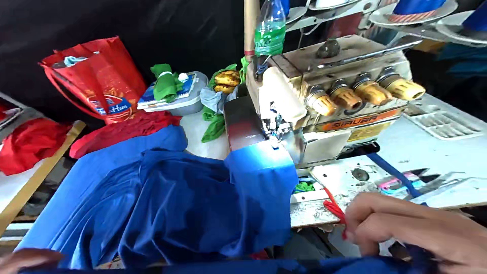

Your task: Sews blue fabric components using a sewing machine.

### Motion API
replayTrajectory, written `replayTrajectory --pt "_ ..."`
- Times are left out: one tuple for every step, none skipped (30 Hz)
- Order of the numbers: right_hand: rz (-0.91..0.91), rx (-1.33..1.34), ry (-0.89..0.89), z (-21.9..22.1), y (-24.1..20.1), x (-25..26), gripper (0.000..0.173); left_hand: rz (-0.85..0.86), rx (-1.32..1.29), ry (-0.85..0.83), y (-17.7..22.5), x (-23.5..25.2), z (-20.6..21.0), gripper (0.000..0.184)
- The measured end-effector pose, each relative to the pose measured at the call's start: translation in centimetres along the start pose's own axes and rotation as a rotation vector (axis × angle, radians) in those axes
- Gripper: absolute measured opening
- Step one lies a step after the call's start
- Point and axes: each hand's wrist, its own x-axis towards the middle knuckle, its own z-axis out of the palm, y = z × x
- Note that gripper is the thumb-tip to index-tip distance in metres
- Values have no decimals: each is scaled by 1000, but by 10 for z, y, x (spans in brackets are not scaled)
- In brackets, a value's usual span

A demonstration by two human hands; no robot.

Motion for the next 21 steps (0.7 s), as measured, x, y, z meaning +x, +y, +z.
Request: replayTrajectory --pt "-31 103 80 5 8 5 17 -23 34 48 4 19 0 20" --pt "-39 195 195 15 15 15 16 -89 85 110 5 37 2 20" --pt "-1 275 332 30 22 27 12 -170 201 185 5 58 10 21" --pt "59 371 457 45 26 40 13 -236 354 226 -4 81 19 25" --pt "117 476 549 58 28 54 16 -199 479 138 -28 101 13 31" --pt "168 532 604 68 29 65 19 -121 577 55 -50 120 13 36" --pt "207 544 635 76 29 72 21 -43 642 -4 -67 135 19 38" --pt "228 526 653 82 30 77 21 45 700 -64 -74 146 32 37" --pt "231 506 663 86 32 79 20 154 713 -105 -69 151 52 37" --pt "226 482 666 89 34 80 18 265 702 -134 -56 151 78 38" --pt "213 462 669 91 36 80 15 355 632 -173 -38 146 106 38" --pt "198 445 675 93 37 79 10 412 506 -230 -19 138 133 39" --pt "178 421 688 94 38 80 6 433 357 -301 -1 131 156 40" --pt "148 392 707 94 38 80 5 441 218 -374 10 126 174 41" --pt "107 362 729 94 39 80 6 451 112 -442 17 124 187 39" --pt "66 336 748 94 40 80 9 465 45 -491 19 125 194 33" --pt "36 330 775 93 41 79 14 472 5 -516 19 128 197 27" --pt "29 343 793 92 41 77 20 462 -22 -535 19 130 196 21" --pt "45 367 801 92 41 74 25 435 -44 -556 20 132 193 16" --pt "70 411 809 92 41 71 29 388 -71 -577 22 133 189 13" --pt "98 467 817 94 41 68 31 332 -98 -596 24 133 185 12"
